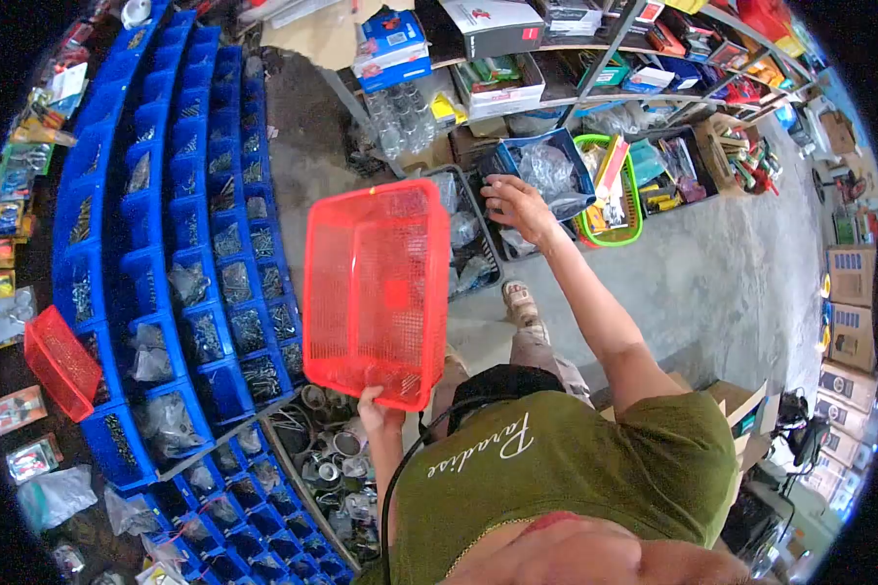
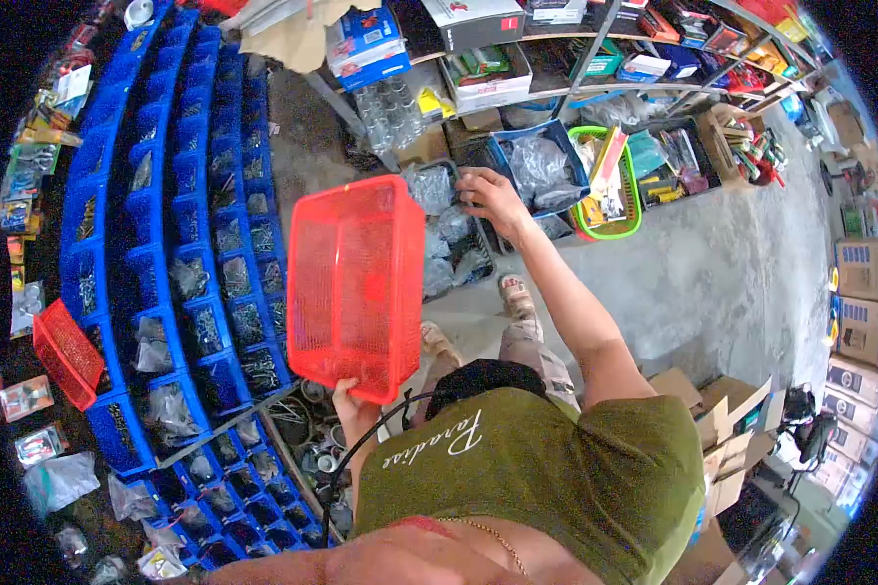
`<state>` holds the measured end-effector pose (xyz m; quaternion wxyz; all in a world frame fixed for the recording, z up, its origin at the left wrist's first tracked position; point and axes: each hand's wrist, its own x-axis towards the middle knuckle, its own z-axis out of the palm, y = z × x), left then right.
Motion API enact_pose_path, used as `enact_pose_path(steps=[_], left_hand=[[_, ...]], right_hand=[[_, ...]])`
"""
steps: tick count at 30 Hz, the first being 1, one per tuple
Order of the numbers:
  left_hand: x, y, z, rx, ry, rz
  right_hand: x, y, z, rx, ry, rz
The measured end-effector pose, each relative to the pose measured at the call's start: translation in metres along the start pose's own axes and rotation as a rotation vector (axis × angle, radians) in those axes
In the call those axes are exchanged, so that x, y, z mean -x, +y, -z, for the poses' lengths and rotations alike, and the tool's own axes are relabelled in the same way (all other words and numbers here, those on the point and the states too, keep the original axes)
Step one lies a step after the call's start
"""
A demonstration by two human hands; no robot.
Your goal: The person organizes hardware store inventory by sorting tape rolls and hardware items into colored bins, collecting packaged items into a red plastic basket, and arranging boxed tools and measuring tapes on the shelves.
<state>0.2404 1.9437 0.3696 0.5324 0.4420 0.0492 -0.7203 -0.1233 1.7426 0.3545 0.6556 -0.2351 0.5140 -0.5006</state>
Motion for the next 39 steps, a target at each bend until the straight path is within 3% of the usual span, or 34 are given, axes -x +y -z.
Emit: enact_pose_path(steps=[4,12,14,18,22,25,27,33,35,37,39], left_hand=[[-0.002,-0.058,-0.027,-0.044,0.132,-0.175],[0.001,-0.128,-0.087,0.217,0.304,-0.077],[0.003,-0.130,-0.098,0.145,0.380,-0.060],[0.000,-0.137,-0.078,0.170,0.319,-0.171],[0.012,-0.127,-0.092,0.077,0.445,-0.346],[0.031,-0.106,-0.103,-0.096,0.503,-0.512],[0.030,-0.097,-0.078,-0.097,0.468,-0.575],[0.023,-0.028,-0.006,-0.200,0.395,-0.719],[0.024,0.010,0.018,-0.228,0.356,-0.728],[0.028,0.046,0.037,-0.270,0.343,-0.893],[0.045,0.090,0.039,-0.174,0.340,-0.813]], right_hand=[[-0.067,-0.001,0.060,-0.044,0.010,-0.141],[-0.102,-0.025,0.123,0.024,0.019,-0.178],[-0.086,-0.032,0.104,0.101,-0.038,-0.211],[-0.043,-0.015,0.048,0.174,-0.398,-0.269],[0.000,0.007,-0.008,0.045,-0.650,-0.323],[0.017,0.012,-0.055,0.074,-0.609,-0.309],[0.020,0.019,-0.084,0.245,-0.592,-0.265],[0.014,0.069,-0.173,0.164,-0.586,-0.158],[0.018,0.080,-0.212,0.179,-0.603,0.019],[0.016,0.097,-0.247,0.180,-0.608,0.063],[0.028,0.103,-0.285,0.251,-0.543,0.243]])
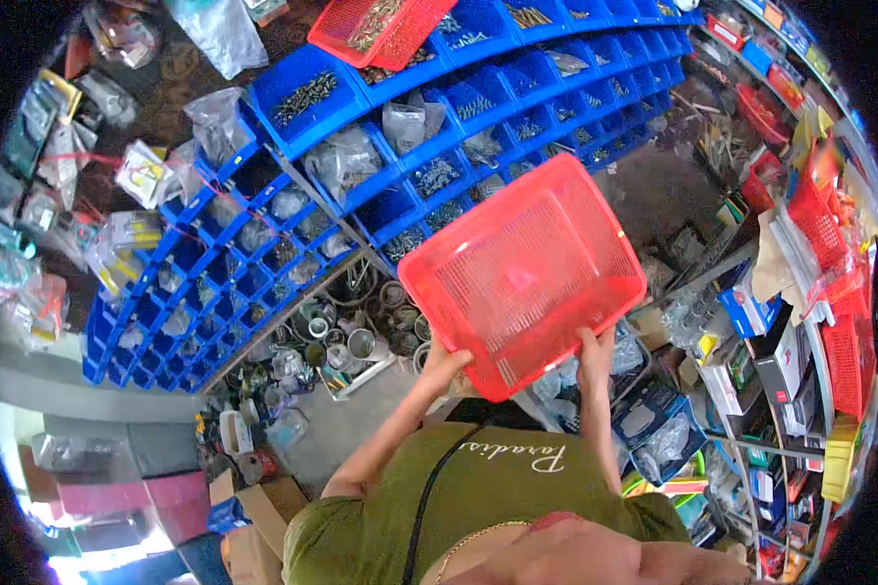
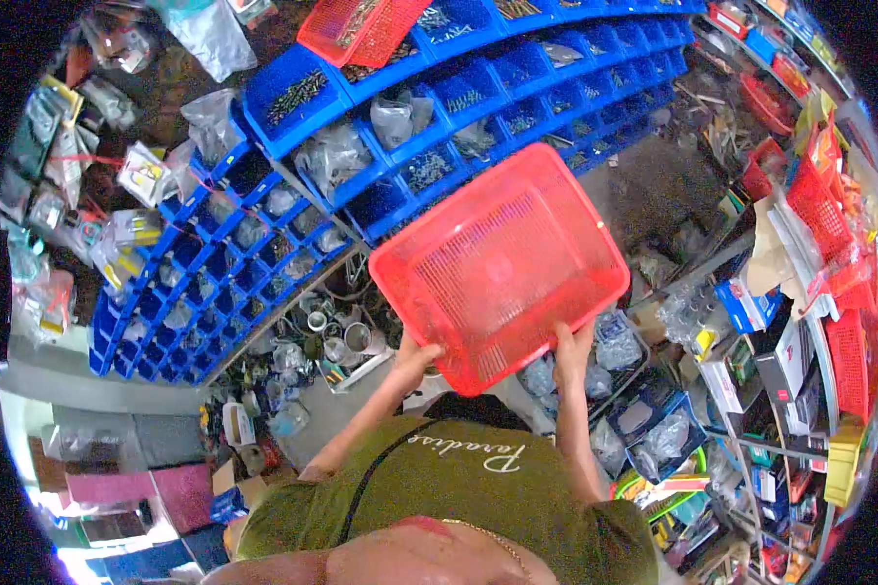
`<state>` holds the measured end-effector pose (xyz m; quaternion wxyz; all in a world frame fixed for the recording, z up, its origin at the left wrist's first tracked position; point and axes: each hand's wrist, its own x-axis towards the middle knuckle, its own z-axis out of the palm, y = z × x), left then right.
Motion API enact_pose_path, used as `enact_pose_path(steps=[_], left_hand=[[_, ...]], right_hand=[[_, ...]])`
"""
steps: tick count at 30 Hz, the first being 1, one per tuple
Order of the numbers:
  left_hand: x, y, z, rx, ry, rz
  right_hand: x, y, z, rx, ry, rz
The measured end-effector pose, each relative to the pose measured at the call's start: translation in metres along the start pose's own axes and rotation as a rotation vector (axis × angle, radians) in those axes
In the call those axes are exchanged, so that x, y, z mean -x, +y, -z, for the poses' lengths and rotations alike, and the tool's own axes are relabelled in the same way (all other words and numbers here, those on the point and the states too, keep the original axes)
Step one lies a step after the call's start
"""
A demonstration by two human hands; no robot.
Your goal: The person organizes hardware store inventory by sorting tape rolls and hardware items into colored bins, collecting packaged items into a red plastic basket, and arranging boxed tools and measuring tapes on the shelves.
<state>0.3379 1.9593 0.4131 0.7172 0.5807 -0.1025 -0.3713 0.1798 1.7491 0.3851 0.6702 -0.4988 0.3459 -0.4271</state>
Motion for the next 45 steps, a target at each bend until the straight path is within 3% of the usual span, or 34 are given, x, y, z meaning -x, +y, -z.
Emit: enact_pose_path(steps=[3,6,11,17,20,23,26,27,32,34,36,39,40,44,45], left_hand=[[-0.040,0.023,0.031,0.001,-0.059,-0.128],[-0.069,0.034,0.049,0.038,-0.167,-0.069],[-0.090,0.035,0.039,0.128,-0.062,0.005],[-0.145,0.032,0.030,0.109,-0.088,0.031],[-0.189,0.040,0.010,0.060,-0.120,0.067],[-0.246,0.040,-0.026,0.039,-0.178,0.070],[-0.316,0.037,-0.087,-0.014,-0.228,0.052],[-0.339,0.042,-0.109,-0.003,-0.301,0.066],[-0.414,0.050,-0.199,0.069,-0.419,0.143],[-0.442,0.038,-0.222,0.103,-0.465,0.066],[-0.449,0.047,-0.246,0.106,-0.458,0.160],[-0.469,0.051,-0.270,0.046,-0.514,0.378],[-0.478,0.051,-0.276,0.034,-0.525,0.441],[-0.507,0.053,-0.312,0.048,-0.619,0.424],[-0.520,0.054,-0.318,0.084,-0.706,0.434]], right_hand=[[-0.018,-0.009,-0.049,0.029,0.013,0.008],[-0.035,-0.008,-0.071,0.062,0.031,0.056],[-0.050,-0.022,-0.093,0.043,0.058,0.022],[-0.100,-0.002,-0.093,0.079,0.081,0.023],[-0.147,0.002,-0.093,0.074,0.101,-0.082],[-0.208,0.015,-0.075,0.006,0.149,-0.043],[-0.277,0.012,-0.046,0.254,0.277,0.016],[-0.303,0.021,-0.031,0.205,0.300,0.090],[-0.381,-0.046,0.017,0.129,0.300,0.023],[-0.403,-0.058,0.032,0.155,0.291,0.028],[-0.419,-0.072,0.041,-0.010,0.333,-0.009],[-0.426,-0.091,0.059,0.465,0.534,0.216],[-0.414,-0.133,0.052,0.687,0.593,0.310],[-0.337,-0.301,0.044,1.036,0.277,0.514],[-0.317,-0.337,0.041,1.129,0.325,0.657]])
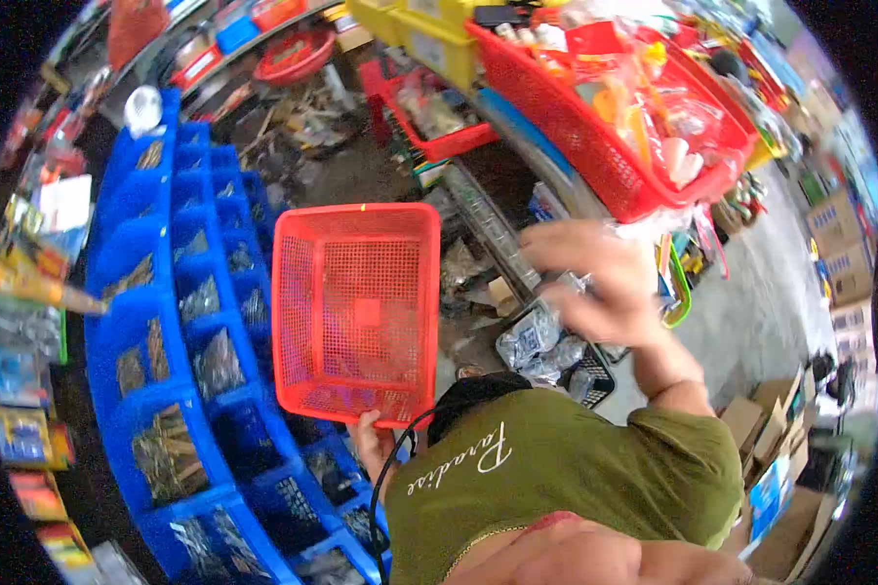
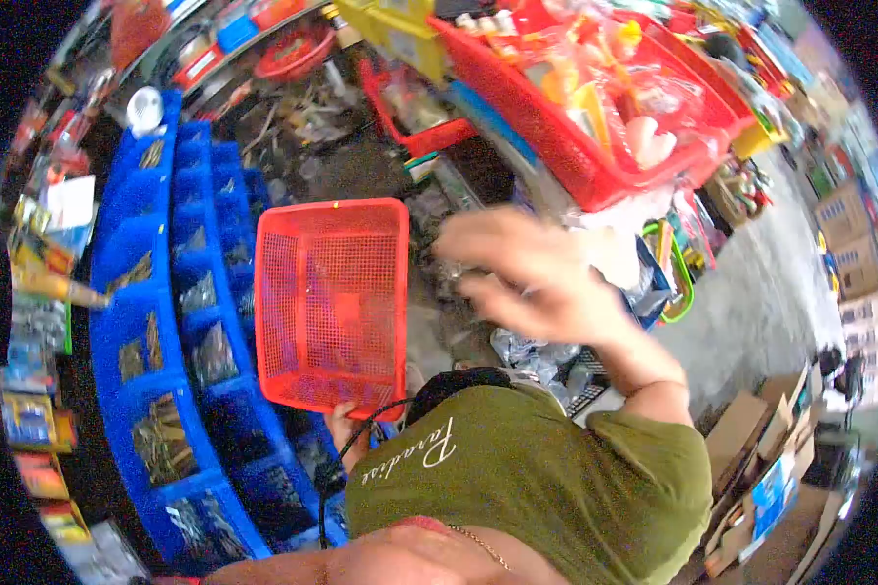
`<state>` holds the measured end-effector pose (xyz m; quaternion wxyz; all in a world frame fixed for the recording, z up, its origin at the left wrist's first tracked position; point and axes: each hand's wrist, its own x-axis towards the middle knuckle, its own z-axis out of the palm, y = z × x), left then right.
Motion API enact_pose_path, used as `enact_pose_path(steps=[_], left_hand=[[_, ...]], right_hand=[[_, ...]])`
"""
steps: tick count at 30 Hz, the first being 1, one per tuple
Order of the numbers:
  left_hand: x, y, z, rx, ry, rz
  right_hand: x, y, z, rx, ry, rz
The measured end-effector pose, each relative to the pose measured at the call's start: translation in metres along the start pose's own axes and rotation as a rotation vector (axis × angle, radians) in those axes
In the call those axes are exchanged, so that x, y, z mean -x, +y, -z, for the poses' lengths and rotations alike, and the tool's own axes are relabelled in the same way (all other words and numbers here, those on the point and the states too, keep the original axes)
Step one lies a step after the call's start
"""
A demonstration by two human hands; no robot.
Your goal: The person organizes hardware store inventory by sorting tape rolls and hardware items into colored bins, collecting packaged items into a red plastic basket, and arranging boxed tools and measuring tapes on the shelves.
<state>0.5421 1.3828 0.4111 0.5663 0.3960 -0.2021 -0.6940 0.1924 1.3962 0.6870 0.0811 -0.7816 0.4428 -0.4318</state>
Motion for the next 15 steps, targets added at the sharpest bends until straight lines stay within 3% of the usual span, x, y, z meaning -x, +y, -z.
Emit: enact_pose_path(steps=[2,3,5,7,9,12,15], left_hand=[[-0.033,0.005,0.013,0.044,-0.155,-0.003],[-0.053,0.009,0.024,0.038,-0.181,0.011],[-0.086,0.024,0.032,0.010,-0.142,0.212],[-0.091,0.058,-0.015,-0.067,-0.251,0.160],[-0.099,0.082,-0.046,-0.085,-0.271,0.077],[-0.135,0.110,-0.054,-0.113,-0.259,0.093],[-0.156,0.134,-0.079,-0.093,-0.305,0.101]], right_hand=[[-0.001,-0.010,0.042,0.449,0.402,-0.131],[-0.015,-0.007,0.058,0.402,0.550,-0.257],[-0.038,0.016,0.093,0.498,0.453,-0.309],[-0.041,0.047,0.109,0.679,0.253,-0.397],[-0.043,0.069,0.112,0.384,0.088,-0.515],[-0.058,0.058,0.100,0.616,-0.038,-0.674],[-0.062,0.056,0.087,0.654,-0.026,-0.602]])
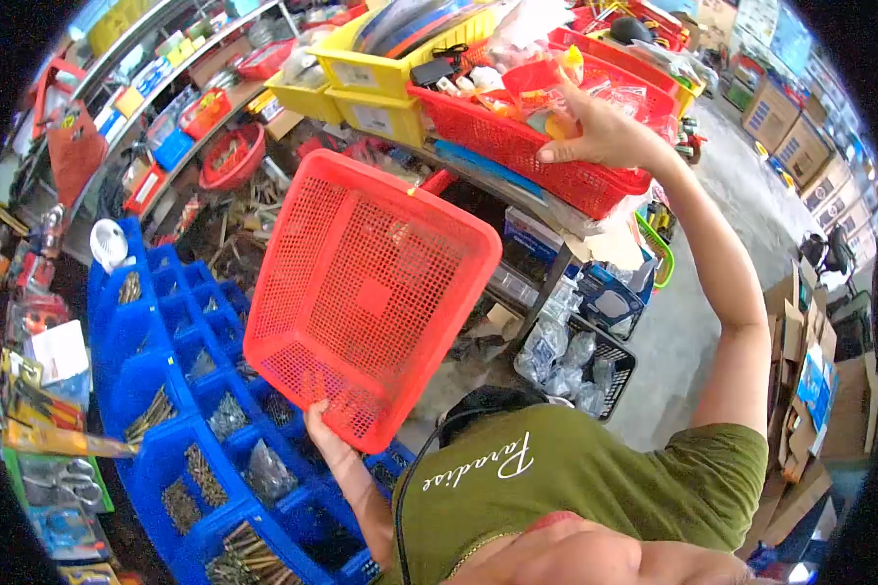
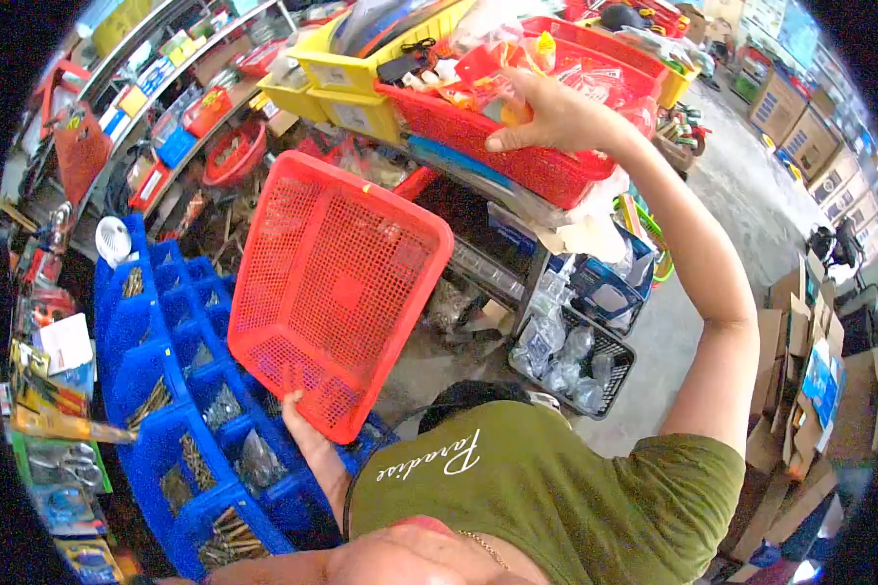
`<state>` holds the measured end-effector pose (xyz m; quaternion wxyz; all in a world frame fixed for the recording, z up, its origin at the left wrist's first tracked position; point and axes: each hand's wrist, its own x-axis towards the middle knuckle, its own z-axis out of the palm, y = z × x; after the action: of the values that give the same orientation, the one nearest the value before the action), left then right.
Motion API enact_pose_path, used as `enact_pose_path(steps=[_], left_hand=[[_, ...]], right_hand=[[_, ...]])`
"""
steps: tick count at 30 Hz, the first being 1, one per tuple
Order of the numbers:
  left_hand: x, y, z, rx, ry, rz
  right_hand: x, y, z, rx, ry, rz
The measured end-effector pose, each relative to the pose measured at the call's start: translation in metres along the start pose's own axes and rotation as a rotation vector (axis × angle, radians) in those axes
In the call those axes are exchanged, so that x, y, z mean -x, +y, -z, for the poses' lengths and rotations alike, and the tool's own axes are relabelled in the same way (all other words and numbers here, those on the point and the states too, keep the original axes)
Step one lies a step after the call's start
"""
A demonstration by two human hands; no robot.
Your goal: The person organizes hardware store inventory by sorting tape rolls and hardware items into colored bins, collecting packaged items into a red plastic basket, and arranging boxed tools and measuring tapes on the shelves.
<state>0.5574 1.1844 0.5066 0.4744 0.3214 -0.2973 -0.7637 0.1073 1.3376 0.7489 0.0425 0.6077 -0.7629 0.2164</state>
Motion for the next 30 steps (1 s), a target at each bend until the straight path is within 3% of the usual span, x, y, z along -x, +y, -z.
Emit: enact_pose_path(steps=[2,4,6,8,9,10,12,14,15,19,22,24,27,28,30], left_hand=[[-0.014,0.013,-0.003,-0.031,-0.055,0.051],[-0.021,0.022,-0.014,-0.007,-0.117,0.053],[-0.031,0.028,-0.020,0.025,-0.104,0.097],[-0.048,0.021,-0.006,0.054,-0.168,0.126],[-0.055,0.018,0.000,0.084,-0.212,0.148],[-0.058,0.018,0.000,0.082,-0.226,0.157],[-0.061,0.019,-0.002,0.040,-0.221,0.172],[-0.065,0.013,0.000,0.031,-0.251,0.145],[-0.067,0.010,-0.001,0.024,-0.270,0.110],[-0.059,0.016,-0.013,-0.058,-0.354,0.147],[-0.068,0.013,-0.011,-0.156,-0.453,0.196],[-0.064,0.014,-0.017,-0.224,-0.462,0.262],[-0.047,0.011,-0.039,-0.313,-0.518,0.374],[-0.044,0.005,-0.043,-0.332,-0.500,0.391],[-0.040,-0.009,-0.053,-0.296,-0.637,0.543]], right_hand=[[-0.005,0.003,-0.008,0.017,0.008,-0.035],[-0.007,0.012,-0.019,-0.053,0.138,-0.244],[-0.008,0.009,-0.011,0.001,0.174,-0.314],[-0.010,0.019,0.000,-0.099,0.506,-0.142],[-0.011,0.021,0.017,-0.169,0.494,-0.321],[-0.012,0.024,0.026,-0.262,0.664,-0.217],[-0.015,0.023,0.057,-0.389,0.812,-0.304],[-0.016,0.008,0.081,-0.363,0.974,-0.026],[-0.010,-0.006,0.088,-0.576,0.944,0.001],[0.009,-0.061,0.079,-0.771,0.972,-0.024],[0.035,-0.077,0.047,-0.746,0.813,-0.305],[0.055,-0.085,0.013,-0.936,0.517,-0.277],[0.067,-0.112,-0.027,-0.570,-0.133,-0.060],[0.072,-0.120,-0.046,-0.455,-0.208,-0.011],[0.086,-0.120,-0.087,-0.507,-0.554,-0.064]])
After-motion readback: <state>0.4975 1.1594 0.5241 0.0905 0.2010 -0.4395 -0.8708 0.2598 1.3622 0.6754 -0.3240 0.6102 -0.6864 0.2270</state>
